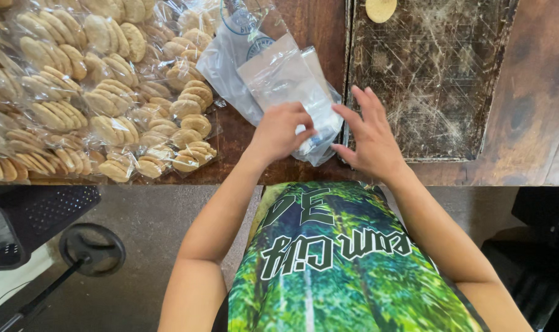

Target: The person picks up baked cookies from a tray by hand and places them into a small plastic bag one at a time.

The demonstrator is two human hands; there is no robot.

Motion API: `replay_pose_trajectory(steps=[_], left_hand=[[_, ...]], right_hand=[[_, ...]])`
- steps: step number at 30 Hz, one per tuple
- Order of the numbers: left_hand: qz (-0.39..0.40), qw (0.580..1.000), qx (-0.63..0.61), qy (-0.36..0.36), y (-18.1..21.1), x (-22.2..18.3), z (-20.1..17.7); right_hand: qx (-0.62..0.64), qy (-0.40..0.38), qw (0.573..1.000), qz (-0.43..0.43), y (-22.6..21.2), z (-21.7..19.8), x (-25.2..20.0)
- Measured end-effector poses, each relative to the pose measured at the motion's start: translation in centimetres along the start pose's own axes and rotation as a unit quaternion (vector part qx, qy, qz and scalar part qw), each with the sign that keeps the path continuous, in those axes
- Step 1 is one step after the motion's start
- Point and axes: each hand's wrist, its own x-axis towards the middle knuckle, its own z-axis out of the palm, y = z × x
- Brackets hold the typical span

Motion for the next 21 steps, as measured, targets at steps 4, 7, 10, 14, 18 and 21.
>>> replay_pose_trajectory(steps=[4,7,10,14,18,21], left_hand=[[-0.030,0.987,-0.114,-0.109,1.2,0.2,-1.0],[-0.162,0.892,-0.411,-0.098,-0.1,0.8,-1.5],[-0.163,0.729,-0.664,0.031,-0.2,0.4,-1.5],[-0.190,0.750,-0.633,0.027,1.3,0.2,3.2],[-0.243,0.794,-0.549,0.095,1.4,0.0,7.5],[-0.306,0.797,-0.499,0.148,1.3,-0.1,8.2]], right_hand=[[0.309,-0.181,0.930,0.079,1.7,1.4,-1.0],[0.469,-0.108,0.831,0.280,2.3,2.8,-2.9],[0.656,0.080,0.655,0.366,3.3,3.7,-3.3],[0.683,0.135,0.595,0.401,4.3,3.3,-3.2],[0.676,0.193,0.576,0.417,4.7,3.4,-3.6],[0.670,0.197,0.581,0.419,5.1,3.5,-3.7]])
